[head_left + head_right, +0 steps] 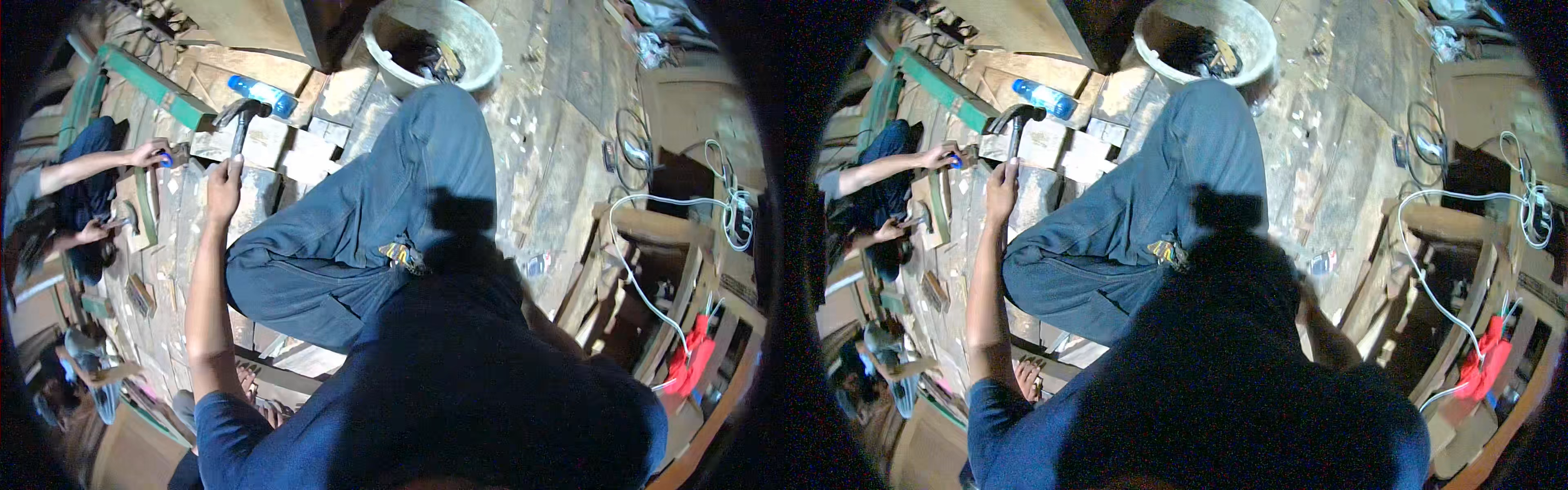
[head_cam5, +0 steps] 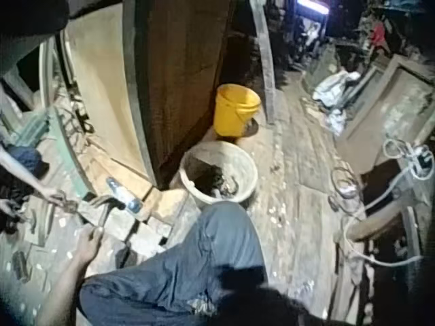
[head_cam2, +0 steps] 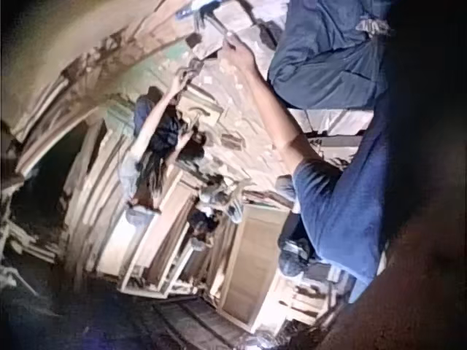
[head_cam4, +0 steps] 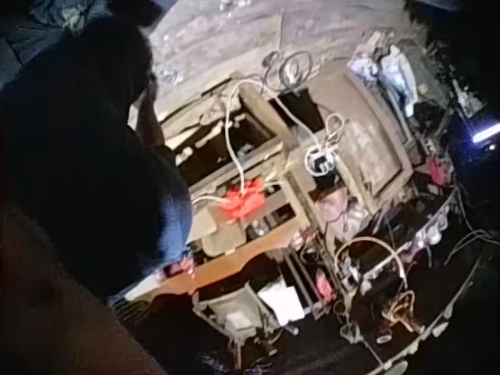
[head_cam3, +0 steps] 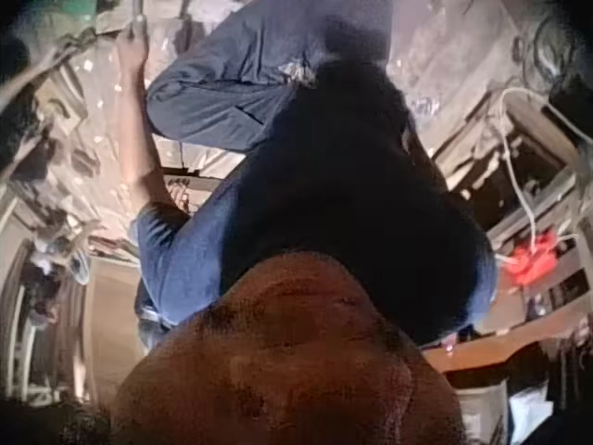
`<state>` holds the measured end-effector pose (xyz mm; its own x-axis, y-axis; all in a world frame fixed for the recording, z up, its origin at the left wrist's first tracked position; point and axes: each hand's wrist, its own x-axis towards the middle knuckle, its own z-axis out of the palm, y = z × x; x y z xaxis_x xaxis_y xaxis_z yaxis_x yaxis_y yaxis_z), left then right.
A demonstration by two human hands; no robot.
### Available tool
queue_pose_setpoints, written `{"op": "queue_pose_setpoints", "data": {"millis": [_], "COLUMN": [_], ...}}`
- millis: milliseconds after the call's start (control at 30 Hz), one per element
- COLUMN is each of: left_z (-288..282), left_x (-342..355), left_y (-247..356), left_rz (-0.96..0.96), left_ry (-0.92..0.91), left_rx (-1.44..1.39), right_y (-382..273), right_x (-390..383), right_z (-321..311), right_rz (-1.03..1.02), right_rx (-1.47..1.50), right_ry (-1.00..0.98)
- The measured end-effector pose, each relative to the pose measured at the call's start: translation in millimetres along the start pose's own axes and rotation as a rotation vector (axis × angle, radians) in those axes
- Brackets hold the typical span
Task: The person hammers nails into a piece of wood using a hammer, sets the hammer down, and retrieves items from a bucket by hand.
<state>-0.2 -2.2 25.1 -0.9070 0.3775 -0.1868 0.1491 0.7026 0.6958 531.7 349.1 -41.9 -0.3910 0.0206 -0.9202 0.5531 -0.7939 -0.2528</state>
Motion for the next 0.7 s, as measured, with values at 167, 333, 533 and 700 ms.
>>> {"op": "queue_pose_setpoints", "data": {"millis": [167,333,533,700], "left_z": [-9.7,-24.6,-47.8,-28.8], "left_x": [2.8,6.9,-15.2,-22.6], "left_y": [1.0,19.0,62.4,72.5], "left_rz": [-0.135,0.021,-0.018,-0.136], "left_ry": [0.079,0.225,0.279,0.183], "left_rx": [-0.141,0.156,0.464,0.469], "right_y": [8.1,18.5,19.8,24.4], "right_x": [-0.2,4.7,19.0,22.1], "right_z": [-35.6,-64.9,-87.0,-99.2], "right_rz": [0.022,0.020,0.002,-0.012], "right_rx": [-0.080,-0.142,-0.241,-0.341], "right_ry": [0.058,0.104,0.148,0.198]}}
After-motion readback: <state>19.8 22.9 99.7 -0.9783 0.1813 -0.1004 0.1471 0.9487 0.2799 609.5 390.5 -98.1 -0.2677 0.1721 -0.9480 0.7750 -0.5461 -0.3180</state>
